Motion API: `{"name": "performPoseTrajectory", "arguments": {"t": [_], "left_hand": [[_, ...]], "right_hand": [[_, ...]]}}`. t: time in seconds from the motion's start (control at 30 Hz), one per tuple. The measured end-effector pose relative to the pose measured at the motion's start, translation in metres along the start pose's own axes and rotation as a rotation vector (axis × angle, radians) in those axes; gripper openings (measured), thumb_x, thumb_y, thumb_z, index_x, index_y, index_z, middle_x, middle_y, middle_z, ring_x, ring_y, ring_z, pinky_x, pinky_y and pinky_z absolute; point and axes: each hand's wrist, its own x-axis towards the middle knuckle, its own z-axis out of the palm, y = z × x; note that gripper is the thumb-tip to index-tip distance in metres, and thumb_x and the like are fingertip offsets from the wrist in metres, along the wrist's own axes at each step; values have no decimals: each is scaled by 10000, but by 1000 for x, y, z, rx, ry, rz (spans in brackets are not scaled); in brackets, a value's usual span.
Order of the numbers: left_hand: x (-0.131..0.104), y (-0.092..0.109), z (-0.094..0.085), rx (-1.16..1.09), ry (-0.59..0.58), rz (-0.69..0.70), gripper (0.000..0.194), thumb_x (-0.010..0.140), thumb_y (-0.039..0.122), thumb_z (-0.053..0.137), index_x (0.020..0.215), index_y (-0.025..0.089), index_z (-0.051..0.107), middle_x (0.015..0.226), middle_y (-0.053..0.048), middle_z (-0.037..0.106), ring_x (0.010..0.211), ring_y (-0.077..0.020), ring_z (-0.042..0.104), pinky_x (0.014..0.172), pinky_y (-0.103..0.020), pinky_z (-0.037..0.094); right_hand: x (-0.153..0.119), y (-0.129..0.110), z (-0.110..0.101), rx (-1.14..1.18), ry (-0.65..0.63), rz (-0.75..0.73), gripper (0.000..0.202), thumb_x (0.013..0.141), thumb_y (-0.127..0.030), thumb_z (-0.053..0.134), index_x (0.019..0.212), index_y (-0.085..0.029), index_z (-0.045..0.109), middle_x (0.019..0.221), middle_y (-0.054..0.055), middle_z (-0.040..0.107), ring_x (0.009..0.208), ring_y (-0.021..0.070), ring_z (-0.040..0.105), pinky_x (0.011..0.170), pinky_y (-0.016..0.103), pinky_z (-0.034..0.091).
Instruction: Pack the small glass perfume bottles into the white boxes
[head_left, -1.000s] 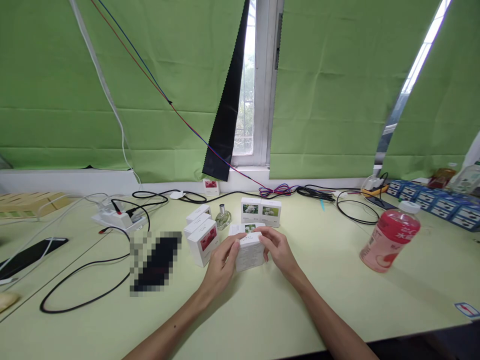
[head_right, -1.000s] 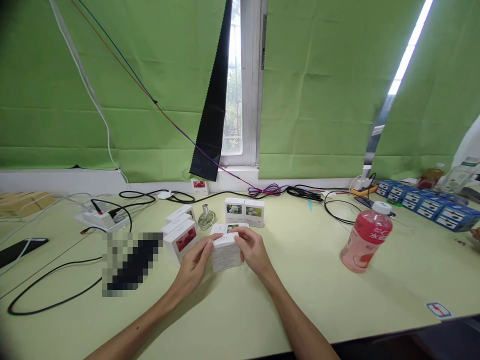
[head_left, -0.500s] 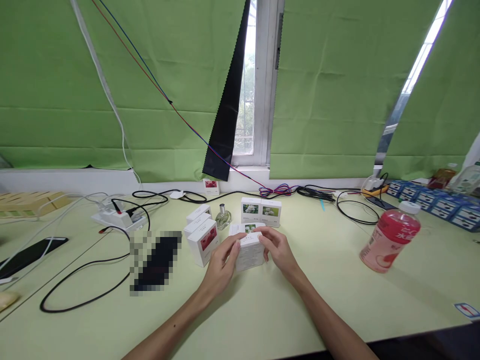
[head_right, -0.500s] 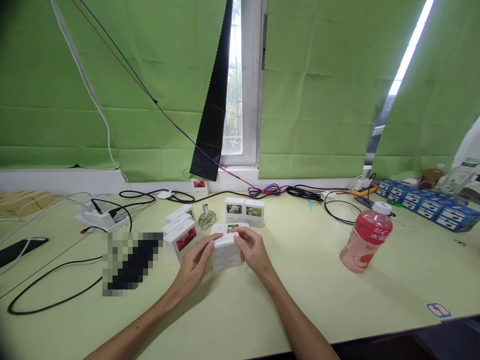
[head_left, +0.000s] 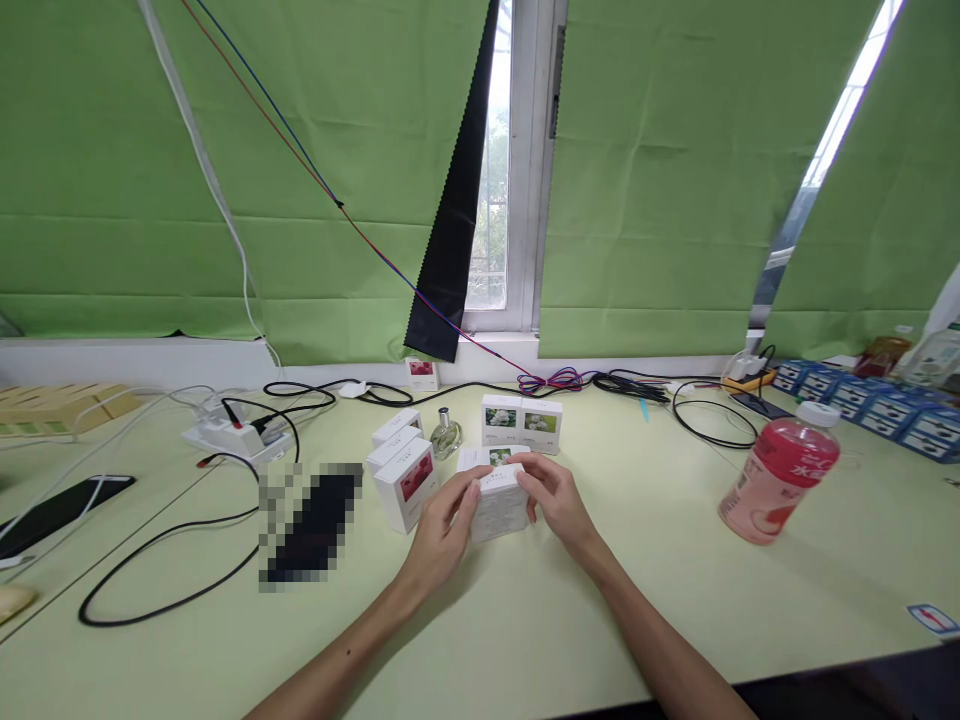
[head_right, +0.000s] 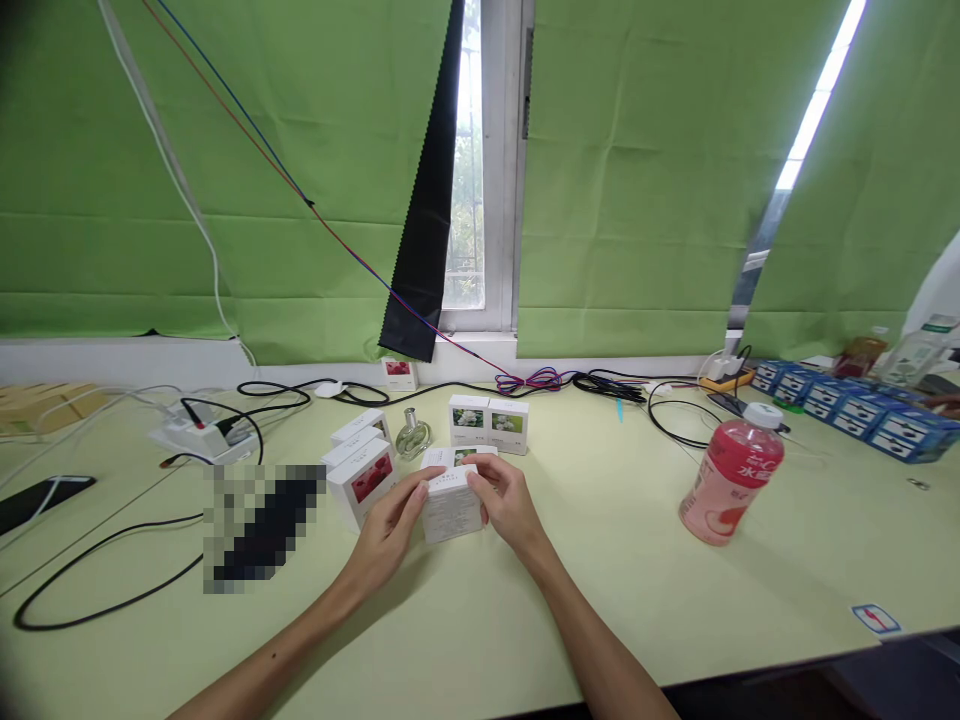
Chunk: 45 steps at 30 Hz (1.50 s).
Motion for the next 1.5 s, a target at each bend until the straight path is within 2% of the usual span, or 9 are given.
{"name": "performPoseTrajectory", "arguments": {"t": [0.6, 1.03, 1.37, 1.5], "left_hand": [[1, 0, 0, -19, 2, -13, 441, 1003, 466, 440, 1278, 210, 671, 1284, -100, 692, 1168, -270, 637, 932, -355, 541], [2, 1, -1, -74, -43, -49, 441, 1002, 470, 430, 1298, 230, 652, 1282, -77, 687, 1115, -258, 644, 832, -306, 549], [2, 4, -3, -66, -71, -60, 435, 1010, 438, 399, 1298, 245, 662, 1330, -70, 664, 1202, -265, 608, 932, -348, 527], [3, 4, -3, -47, -78, 11, 426, 1014, 394, 381, 1276, 235, 677, 1306, -78, 672, 1187, -258, 610, 971, -362, 499]], "right_hand": [[0, -2, 0, -2, -7, 4, 361, 819, -486, 688, 997, -173, 718, 870, 80, 689, 633, 152, 555, 369, 199, 398], [-1, -1, 0, 10, -12, 12, 332, 822, -472, 692, 988, -185, 696, 876, 70, 691, 650, 156, 568, 380, 201, 401], [0, -1, 0, 14, -16, 12, 340, 815, -475, 699, 990, -184, 692, 845, 52, 663, 599, 133, 537, 361, 194, 386], [0, -2, 0, 12, -24, 13, 336, 820, -472, 693, 992, -183, 688, 851, 55, 667, 607, 134, 540, 373, 196, 400]]}}
